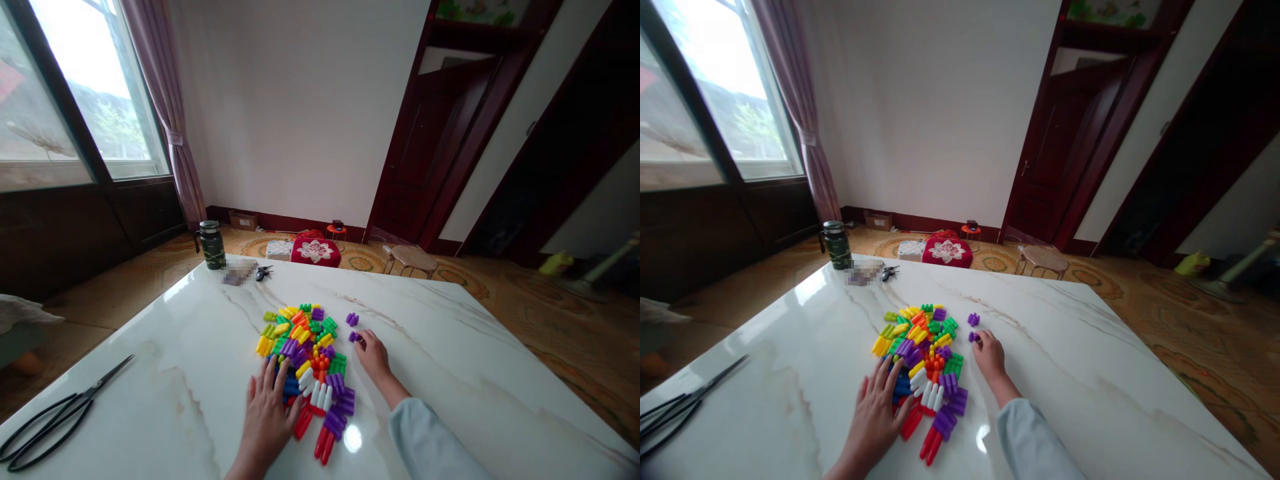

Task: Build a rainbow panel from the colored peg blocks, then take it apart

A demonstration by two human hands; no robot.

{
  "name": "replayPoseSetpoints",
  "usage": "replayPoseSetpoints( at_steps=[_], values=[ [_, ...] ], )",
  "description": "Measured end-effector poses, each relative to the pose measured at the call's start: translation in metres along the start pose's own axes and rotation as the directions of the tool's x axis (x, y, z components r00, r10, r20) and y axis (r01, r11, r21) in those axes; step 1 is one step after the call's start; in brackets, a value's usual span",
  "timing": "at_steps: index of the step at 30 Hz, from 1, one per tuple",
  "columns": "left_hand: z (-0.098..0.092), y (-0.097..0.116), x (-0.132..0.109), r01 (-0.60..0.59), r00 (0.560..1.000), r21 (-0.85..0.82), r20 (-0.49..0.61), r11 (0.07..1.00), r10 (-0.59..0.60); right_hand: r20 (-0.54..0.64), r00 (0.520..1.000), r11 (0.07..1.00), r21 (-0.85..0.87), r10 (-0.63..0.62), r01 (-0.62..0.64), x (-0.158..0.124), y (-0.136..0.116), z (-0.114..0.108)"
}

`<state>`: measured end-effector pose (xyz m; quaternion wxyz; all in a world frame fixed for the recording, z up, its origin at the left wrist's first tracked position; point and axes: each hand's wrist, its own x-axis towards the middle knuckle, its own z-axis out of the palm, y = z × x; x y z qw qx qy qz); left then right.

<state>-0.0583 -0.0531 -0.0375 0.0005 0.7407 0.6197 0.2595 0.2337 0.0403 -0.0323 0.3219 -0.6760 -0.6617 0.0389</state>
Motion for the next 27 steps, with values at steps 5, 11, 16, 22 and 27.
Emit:
replayPoseSetpoints(
  at_steps=[5, 11, 16, 22, 27],
  values=[
    [-0.002, 0.001, 0.001, 0.008, 1.000, -0.007, -0.009, 1.000, -0.008, -0.011, 0.999, 0.998, 0.039, 0.051, -0.051, 0.004, -0.016, 0.017],
    [-0.001, 0.002, 0.001, 0.007, 1.000, -0.020, -0.022, 1.000, -0.007, -0.056, 0.993, 0.995, -0.007, 0.101, -0.102, 0.014, -0.011, 0.024],
    [-0.001, 0.001, 0.000, 0.007, 1.000, -0.022, -0.015, 1.000, -0.007, -0.065, 0.987, 0.989, -0.015, 0.148, -0.149, 0.020, -0.006, 0.022],
    [-0.002, 0.002, 0.000, -0.002, 1.000, -0.021, -0.018, 1.000, 0.001, -0.081, 0.980, 0.982, -0.031, 0.183, -0.186, 0.028, -0.005, 0.021],
    [-0.002, 0.002, 0.000, 0.009, 1.000, -0.017, -0.004, 1.000, -0.009, -0.095, 0.976, 0.978, -0.042, 0.198, -0.202, 0.033, -0.003, 0.021]
  ],
)
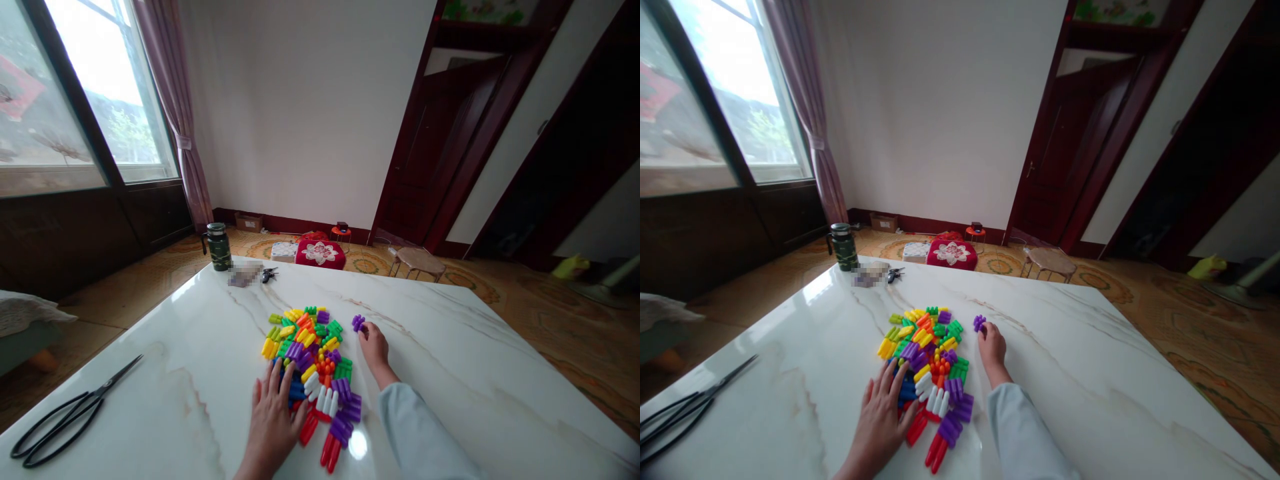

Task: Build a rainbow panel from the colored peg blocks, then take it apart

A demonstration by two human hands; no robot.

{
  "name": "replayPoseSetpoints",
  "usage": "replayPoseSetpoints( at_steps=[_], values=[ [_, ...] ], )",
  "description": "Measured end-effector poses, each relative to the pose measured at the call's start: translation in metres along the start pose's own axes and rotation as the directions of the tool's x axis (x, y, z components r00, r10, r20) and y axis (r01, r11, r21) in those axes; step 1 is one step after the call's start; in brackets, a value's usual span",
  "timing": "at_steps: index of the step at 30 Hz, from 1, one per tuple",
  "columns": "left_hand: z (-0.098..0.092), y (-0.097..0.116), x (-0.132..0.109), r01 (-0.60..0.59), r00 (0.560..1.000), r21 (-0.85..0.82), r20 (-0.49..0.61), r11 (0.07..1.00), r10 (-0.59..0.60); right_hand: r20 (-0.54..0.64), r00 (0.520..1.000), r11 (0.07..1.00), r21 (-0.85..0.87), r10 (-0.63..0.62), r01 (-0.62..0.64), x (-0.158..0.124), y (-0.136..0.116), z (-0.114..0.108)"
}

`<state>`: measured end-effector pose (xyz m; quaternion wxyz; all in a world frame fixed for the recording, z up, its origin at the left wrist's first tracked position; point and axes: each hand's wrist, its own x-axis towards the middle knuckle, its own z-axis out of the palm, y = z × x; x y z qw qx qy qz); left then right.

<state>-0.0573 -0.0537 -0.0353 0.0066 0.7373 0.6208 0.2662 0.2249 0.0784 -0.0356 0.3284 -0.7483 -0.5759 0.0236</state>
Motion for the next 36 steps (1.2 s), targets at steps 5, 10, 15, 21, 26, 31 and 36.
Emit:
replayPoseSetpoints(
  at_steps=[5, 10, 15, 21, 26, 31, 36],
  values=[
    [0.000, 0.000, 0.000, -0.002, 1.000, -0.006, -0.007, 1.000, 0.002, 0.002, 1.000, 1.000, 0.009, 0.000, 0.000, -0.002, -0.002, 0.001],
    [-0.002, 0.000, 0.000, 0.000, 1.000, -0.004, -0.008, 1.000, 0.000, -0.004, 1.000, 1.000, 0.023, 0.000, 0.000, -0.003, -0.008, 0.005],
    [-0.002, 0.000, 0.000, 0.003, 1.000, 0.009, -0.004, 1.000, -0.003, -0.042, 0.999, 0.999, 0.038, 0.027, -0.025, -0.001, -0.012, 0.008],
    [-0.001, 0.000, 0.000, -0.002, 1.000, 0.004, -0.005, 1.000, 0.002, -0.086, 0.995, 0.999, 0.024, 0.041, -0.039, -0.003, -0.012, 0.012],
    [-0.001, -0.001, 0.000, -0.006, 1.000, 0.018, -0.001, 1.000, 0.006, -0.115, 0.992, 0.999, -0.007, 0.051, -0.052, 0.000, -0.012, 0.016],
    [-0.002, 0.000, 0.000, -0.011, 1.000, 0.022, -0.010, 1.000, 0.012, -0.121, 0.990, 0.997, -0.035, 0.068, -0.073, 0.002, -0.014, 0.018],
    [-0.002, 0.000, 0.000, -0.010, 1.000, 0.018, -0.008, 1.000, 0.010, -0.111, 0.991, 0.994, -0.061, 0.079, -0.087, 0.002, -0.018, 0.017]
  ],
)
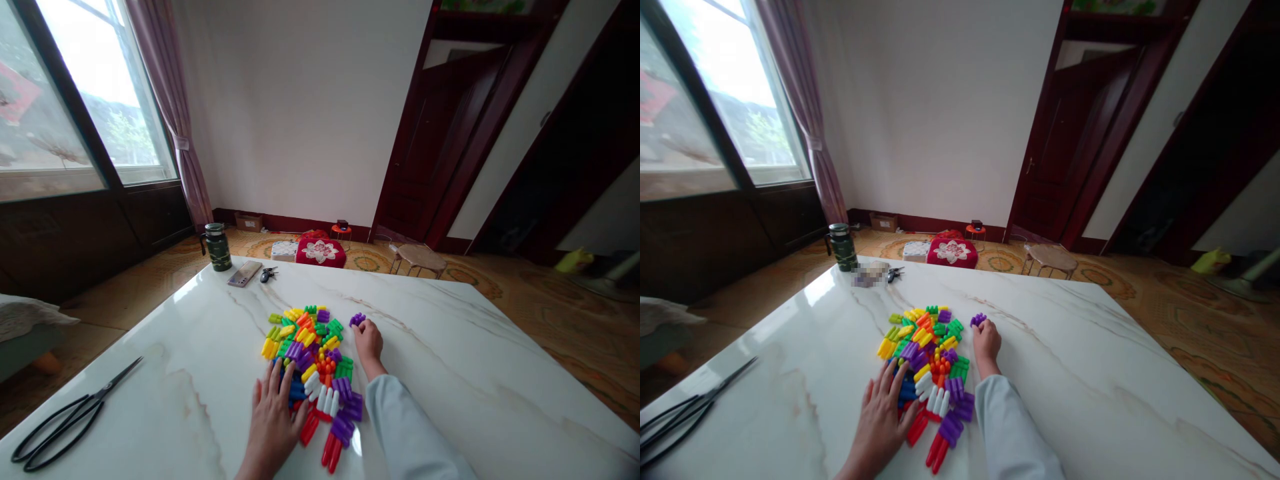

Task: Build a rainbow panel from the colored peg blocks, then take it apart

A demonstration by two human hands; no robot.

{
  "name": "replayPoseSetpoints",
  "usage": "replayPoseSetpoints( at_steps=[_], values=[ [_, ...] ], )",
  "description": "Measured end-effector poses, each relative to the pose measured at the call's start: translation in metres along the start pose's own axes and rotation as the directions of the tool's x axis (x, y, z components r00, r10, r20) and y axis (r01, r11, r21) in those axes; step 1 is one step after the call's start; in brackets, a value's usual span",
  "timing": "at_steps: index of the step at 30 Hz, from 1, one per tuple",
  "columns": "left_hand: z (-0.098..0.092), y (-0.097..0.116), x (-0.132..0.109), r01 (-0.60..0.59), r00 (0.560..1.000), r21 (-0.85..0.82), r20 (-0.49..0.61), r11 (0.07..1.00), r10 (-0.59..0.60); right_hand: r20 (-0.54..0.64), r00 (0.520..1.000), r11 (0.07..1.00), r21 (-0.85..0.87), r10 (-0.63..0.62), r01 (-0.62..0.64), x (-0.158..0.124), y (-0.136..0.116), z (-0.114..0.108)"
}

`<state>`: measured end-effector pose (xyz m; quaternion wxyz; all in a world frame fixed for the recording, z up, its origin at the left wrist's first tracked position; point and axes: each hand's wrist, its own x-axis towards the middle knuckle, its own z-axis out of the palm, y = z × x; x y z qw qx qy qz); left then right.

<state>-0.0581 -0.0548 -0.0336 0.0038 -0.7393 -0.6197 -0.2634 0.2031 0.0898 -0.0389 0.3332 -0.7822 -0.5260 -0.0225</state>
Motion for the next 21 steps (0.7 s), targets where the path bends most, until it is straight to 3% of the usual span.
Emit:
replayPoseSetpoints(
  at_steps=[21],
  values=[
    [0.0009, -0.0013, -0.0007, -0.009, 1.000, 0.011, -0.002, 1.000, 0.009, 0.031, 1.000, 1.000, -0.009, -0.005, 0.006, -0.0007, -0.0031, -0.0032]
  ],
)
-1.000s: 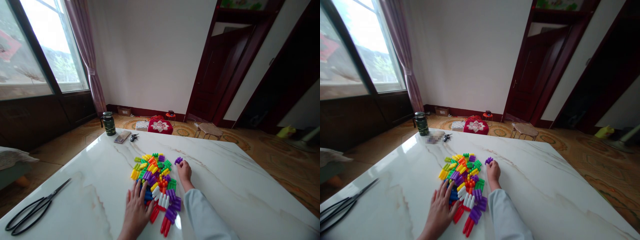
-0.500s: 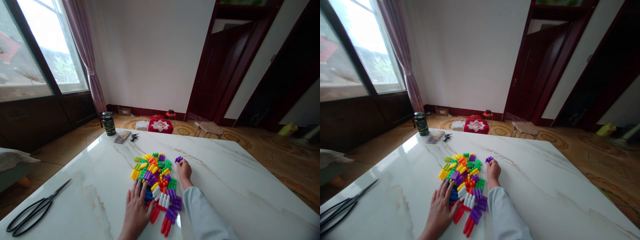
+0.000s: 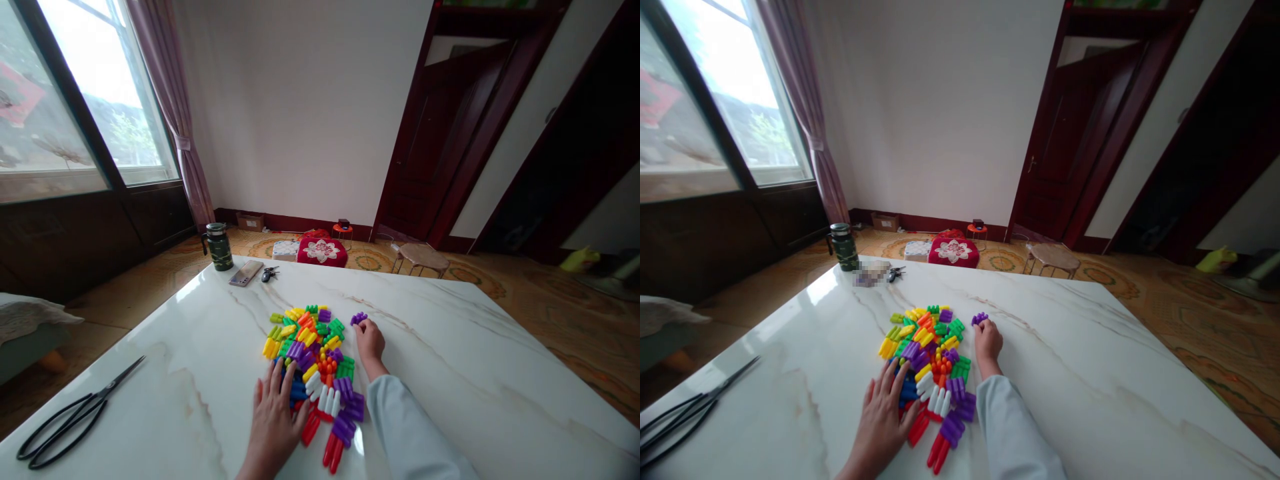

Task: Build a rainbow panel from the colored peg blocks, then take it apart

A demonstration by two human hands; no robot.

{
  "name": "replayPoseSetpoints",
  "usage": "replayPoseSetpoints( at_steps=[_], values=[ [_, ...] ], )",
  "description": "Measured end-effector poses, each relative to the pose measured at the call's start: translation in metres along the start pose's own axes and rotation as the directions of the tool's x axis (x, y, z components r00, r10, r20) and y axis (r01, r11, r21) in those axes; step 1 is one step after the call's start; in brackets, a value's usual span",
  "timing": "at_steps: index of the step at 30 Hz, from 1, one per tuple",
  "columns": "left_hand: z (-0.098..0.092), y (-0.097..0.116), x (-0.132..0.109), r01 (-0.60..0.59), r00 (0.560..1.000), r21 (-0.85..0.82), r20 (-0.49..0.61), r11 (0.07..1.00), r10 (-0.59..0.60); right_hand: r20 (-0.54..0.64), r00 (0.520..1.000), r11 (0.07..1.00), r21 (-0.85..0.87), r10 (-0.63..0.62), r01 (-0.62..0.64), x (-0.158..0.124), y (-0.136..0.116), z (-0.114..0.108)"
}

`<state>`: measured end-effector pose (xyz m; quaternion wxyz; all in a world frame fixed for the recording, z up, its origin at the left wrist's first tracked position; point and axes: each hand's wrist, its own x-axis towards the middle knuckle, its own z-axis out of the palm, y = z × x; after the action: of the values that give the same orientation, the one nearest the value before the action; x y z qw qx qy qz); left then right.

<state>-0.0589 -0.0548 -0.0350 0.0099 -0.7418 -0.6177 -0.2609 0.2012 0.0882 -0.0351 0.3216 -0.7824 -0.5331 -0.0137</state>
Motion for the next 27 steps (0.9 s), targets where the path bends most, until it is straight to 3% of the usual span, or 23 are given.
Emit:
replayPoseSetpoints(
  at_steps=[9, 15, 27],
  values=[
    [0.001, 0.000, 0.002, -0.007, 1.000, -0.001, -0.011, 1.000, 0.007, -0.024, 0.997, 0.997, 0.046, 0.067, -0.066, -0.004, -0.005, -0.006],
    [0.002, -0.001, 0.000, -0.005, 1.000, 0.001, -0.012, 1.000, 0.005, -0.002, 1.000, 0.995, 0.098, 0.016, -0.016, -0.005, -0.006, -0.009],
    [0.002, 0.000, 0.001, 0.005, 1.000, 0.009, 0.010, 1.000, -0.005, 0.018, 0.999, 0.997, 0.066, 0.041, -0.042, -0.006, -0.010, -0.010]
  ],
)
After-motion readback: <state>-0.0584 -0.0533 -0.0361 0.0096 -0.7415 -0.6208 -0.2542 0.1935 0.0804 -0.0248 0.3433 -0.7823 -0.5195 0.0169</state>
